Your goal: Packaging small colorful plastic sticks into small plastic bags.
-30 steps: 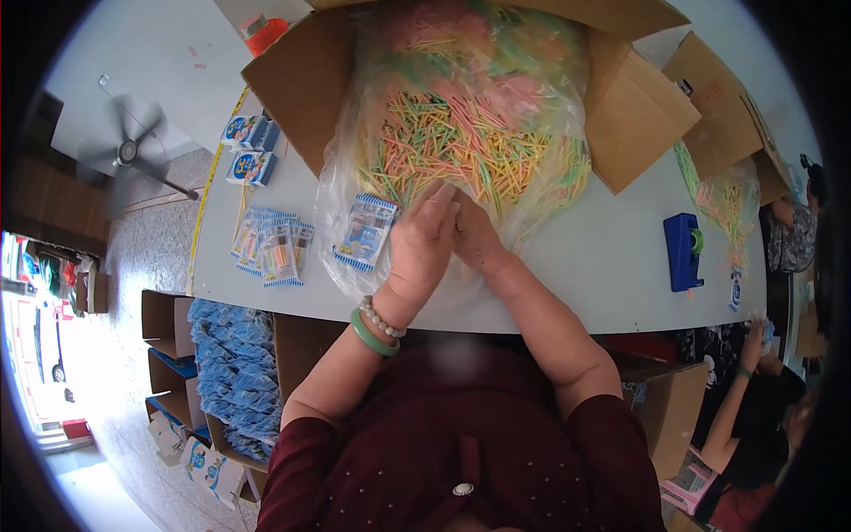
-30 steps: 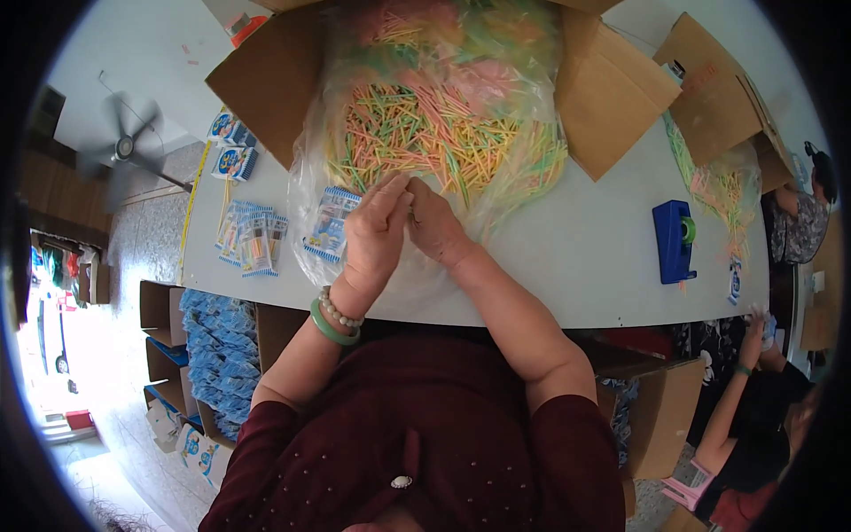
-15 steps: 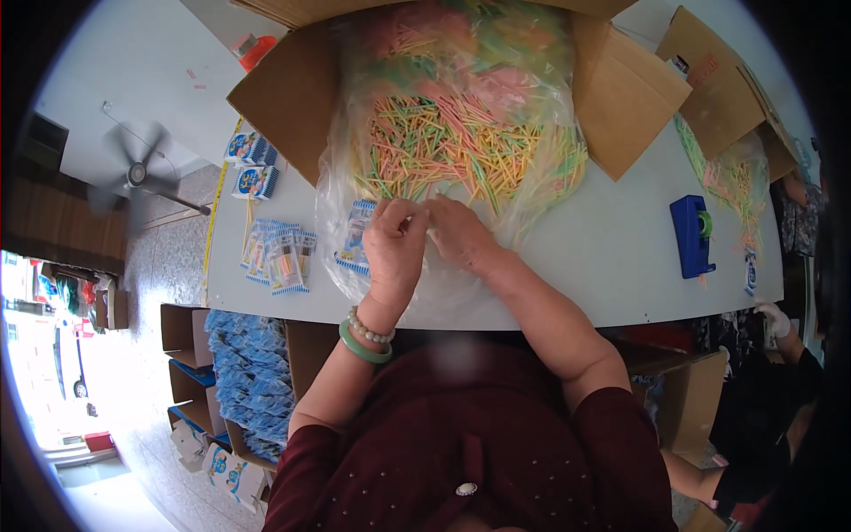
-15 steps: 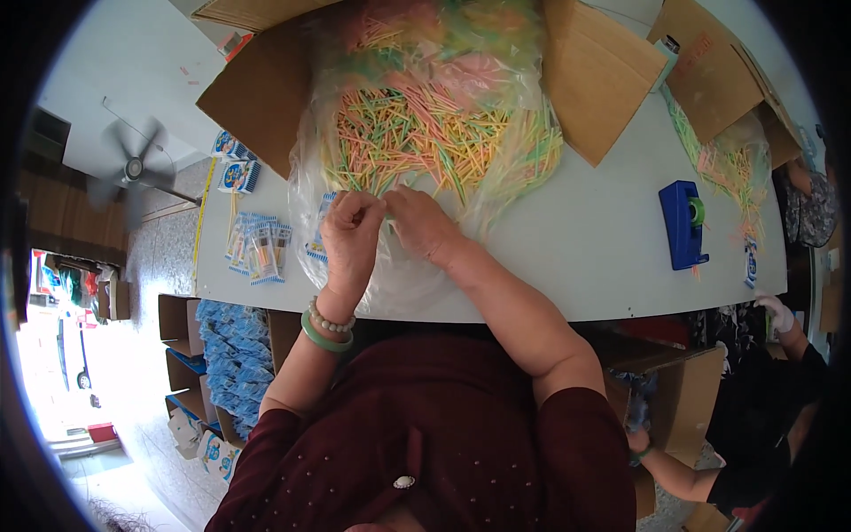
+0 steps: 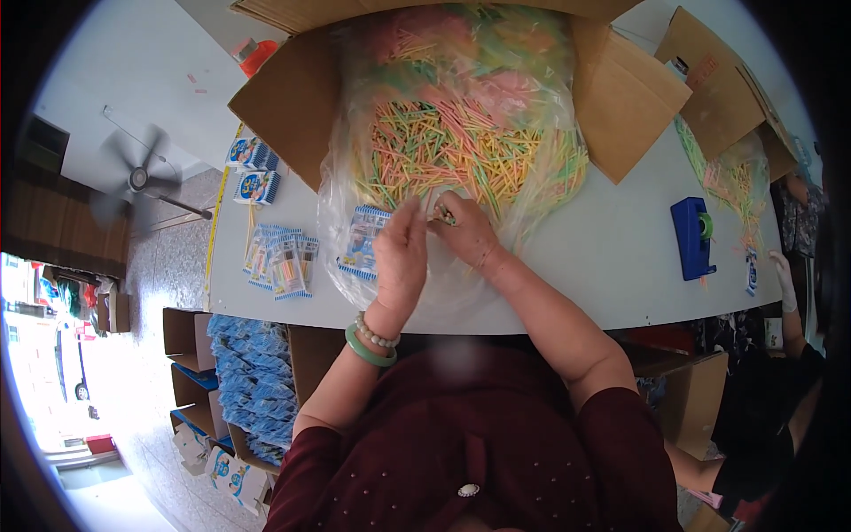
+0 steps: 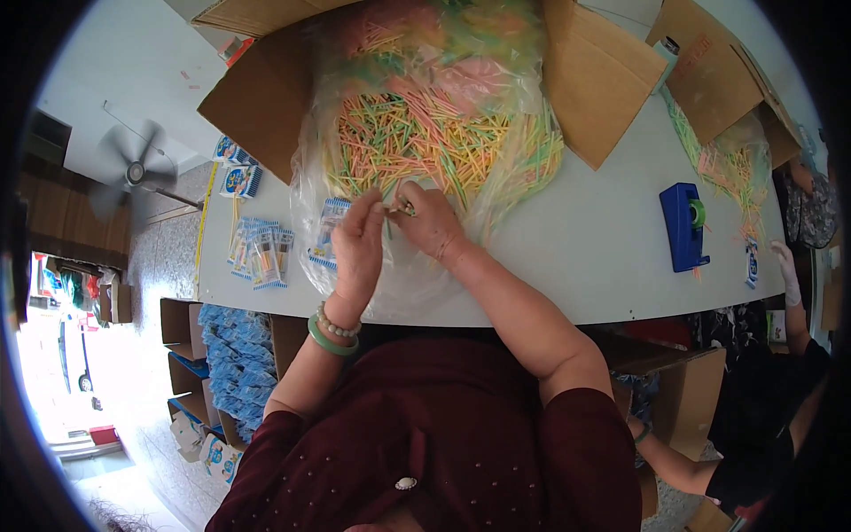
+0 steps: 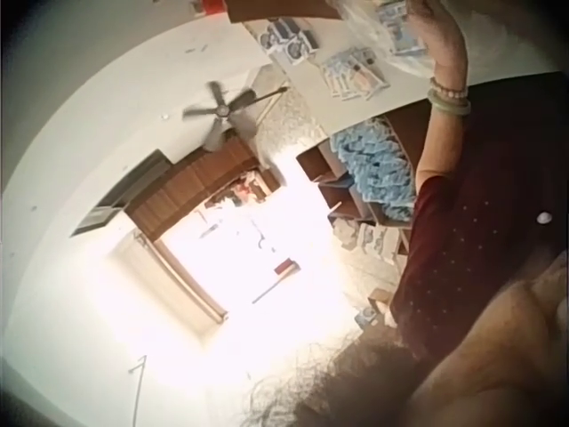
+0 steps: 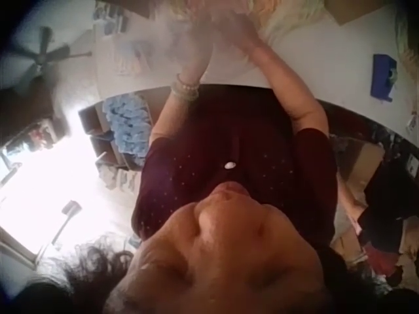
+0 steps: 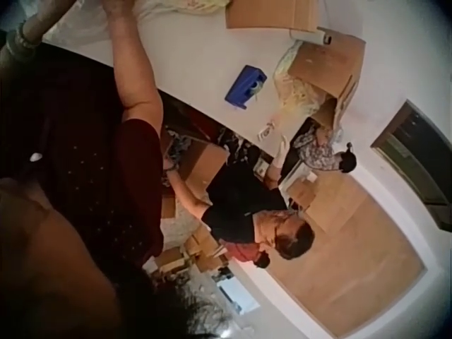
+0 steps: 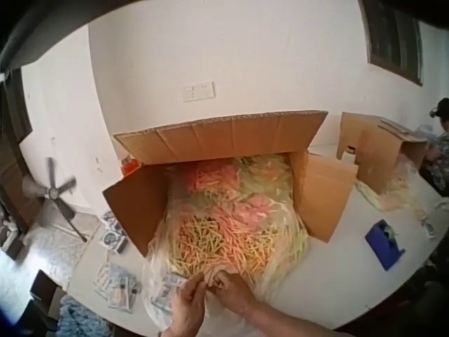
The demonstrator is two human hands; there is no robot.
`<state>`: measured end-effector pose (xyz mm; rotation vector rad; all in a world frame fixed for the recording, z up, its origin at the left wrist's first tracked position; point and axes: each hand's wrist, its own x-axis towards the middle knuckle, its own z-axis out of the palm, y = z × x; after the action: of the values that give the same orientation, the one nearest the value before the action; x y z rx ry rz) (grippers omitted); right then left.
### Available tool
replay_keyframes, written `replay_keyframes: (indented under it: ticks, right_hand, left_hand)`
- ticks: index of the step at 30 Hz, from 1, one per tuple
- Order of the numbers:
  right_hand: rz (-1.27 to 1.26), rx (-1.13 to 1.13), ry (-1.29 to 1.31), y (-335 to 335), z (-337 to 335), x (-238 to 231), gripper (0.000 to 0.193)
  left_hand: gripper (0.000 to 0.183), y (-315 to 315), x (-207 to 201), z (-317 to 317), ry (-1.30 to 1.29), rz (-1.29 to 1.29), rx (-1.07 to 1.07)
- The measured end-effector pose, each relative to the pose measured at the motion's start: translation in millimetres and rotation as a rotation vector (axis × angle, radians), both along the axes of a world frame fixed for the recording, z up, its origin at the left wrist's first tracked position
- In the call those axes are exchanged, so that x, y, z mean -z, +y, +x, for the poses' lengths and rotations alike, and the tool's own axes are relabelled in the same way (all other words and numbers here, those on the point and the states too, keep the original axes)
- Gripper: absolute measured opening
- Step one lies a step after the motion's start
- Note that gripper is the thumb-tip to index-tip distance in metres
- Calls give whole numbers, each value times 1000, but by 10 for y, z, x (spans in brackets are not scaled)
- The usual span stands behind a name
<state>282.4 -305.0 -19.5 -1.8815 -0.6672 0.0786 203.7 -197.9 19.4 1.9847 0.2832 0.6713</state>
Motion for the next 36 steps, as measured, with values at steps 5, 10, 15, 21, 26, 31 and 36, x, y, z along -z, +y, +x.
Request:
replay_keyframes:
  ticks: [5,10,15,21,26,31,36]
  right_hand:
    - [-4,-51,-113,16,39,145,16]
    - [-46,-66,-121,21,15,88,14]
    - [-22,-36,-51,23,-8,63,13]
    - [150,-105,12,-29,-28,-5,11]
    - [46,-82,-215,-9,-21,30,15]
    - [120,-83,-306,8,-48,-16,13]
    - [32,-26,-354,-31,8,25,9]
  left_hand:
    - [24,-160,-43,-61,-40,317,161]
    - [20,-53,11,9,-178,477,184]
    - [14,74,-19,-58,-195,518,234]
    - [39,580,34,-212,325,646,-314]
    - [49,767,175,-183,469,527,-291]
    - [51,927,266,-160,530,364,-260]
    - [50,888,216,-174,532,433,-289]
